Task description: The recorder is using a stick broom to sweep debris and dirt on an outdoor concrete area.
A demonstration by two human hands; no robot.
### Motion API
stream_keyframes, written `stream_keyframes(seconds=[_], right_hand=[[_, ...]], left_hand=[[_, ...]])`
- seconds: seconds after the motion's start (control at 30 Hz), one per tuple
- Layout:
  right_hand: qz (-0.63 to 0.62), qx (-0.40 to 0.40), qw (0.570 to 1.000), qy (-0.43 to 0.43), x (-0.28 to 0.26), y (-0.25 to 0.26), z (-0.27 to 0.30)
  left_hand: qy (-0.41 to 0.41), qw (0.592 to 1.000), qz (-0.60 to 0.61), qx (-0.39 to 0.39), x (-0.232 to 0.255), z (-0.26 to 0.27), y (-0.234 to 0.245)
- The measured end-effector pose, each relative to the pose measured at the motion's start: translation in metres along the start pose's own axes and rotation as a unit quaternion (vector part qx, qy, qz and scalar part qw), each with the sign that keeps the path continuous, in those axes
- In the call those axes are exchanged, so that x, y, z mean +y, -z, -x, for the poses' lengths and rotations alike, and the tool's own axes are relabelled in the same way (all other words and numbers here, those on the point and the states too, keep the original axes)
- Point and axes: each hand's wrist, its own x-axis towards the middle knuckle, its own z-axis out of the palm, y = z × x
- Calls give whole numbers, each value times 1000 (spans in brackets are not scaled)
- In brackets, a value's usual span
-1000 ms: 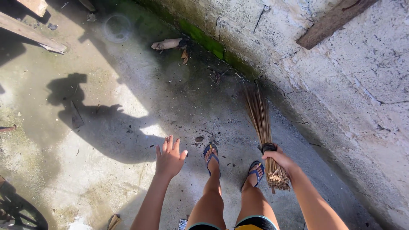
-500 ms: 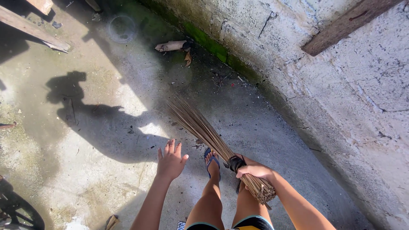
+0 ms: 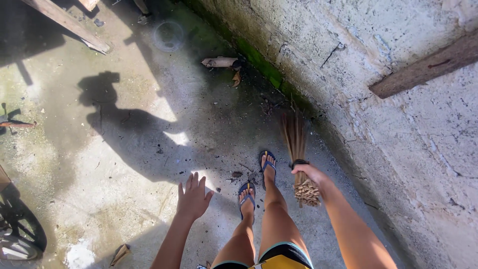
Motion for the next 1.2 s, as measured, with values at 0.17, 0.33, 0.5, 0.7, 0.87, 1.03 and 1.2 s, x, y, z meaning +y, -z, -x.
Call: stream_keyframes(seconds=[0.17, 0.33, 0.5, 0.7, 0.87, 1.03, 1.2], right_hand=[[160, -2, 977, 139, 16, -97, -67], [283, -127, 924, 224, -21, -106, -28], [119, -168, 978, 33, -92, -76, 47], [84, -63, 992, 66, -146, -48, -8], [217, -81, 970, 74, -143, -115, -87], [277, -199, 936, 84, -174, -155, -25], [252, -194, 947, 35, -203, -140, 29]], left_hand=[[39, 998, 47, 18, 10, -9, 7], [73, 995, 66, -15, 31, -17, 29], [94, 991, 94, 1, 39, -35, 48], [106, 986, 126, 13, 50, -56, 63], [105, 983, 149, 17, 60, -64, 79], [96, 982, 164, 18, 50, -75, 89], [96, 980, 172, 13, 14, -101, 100]])
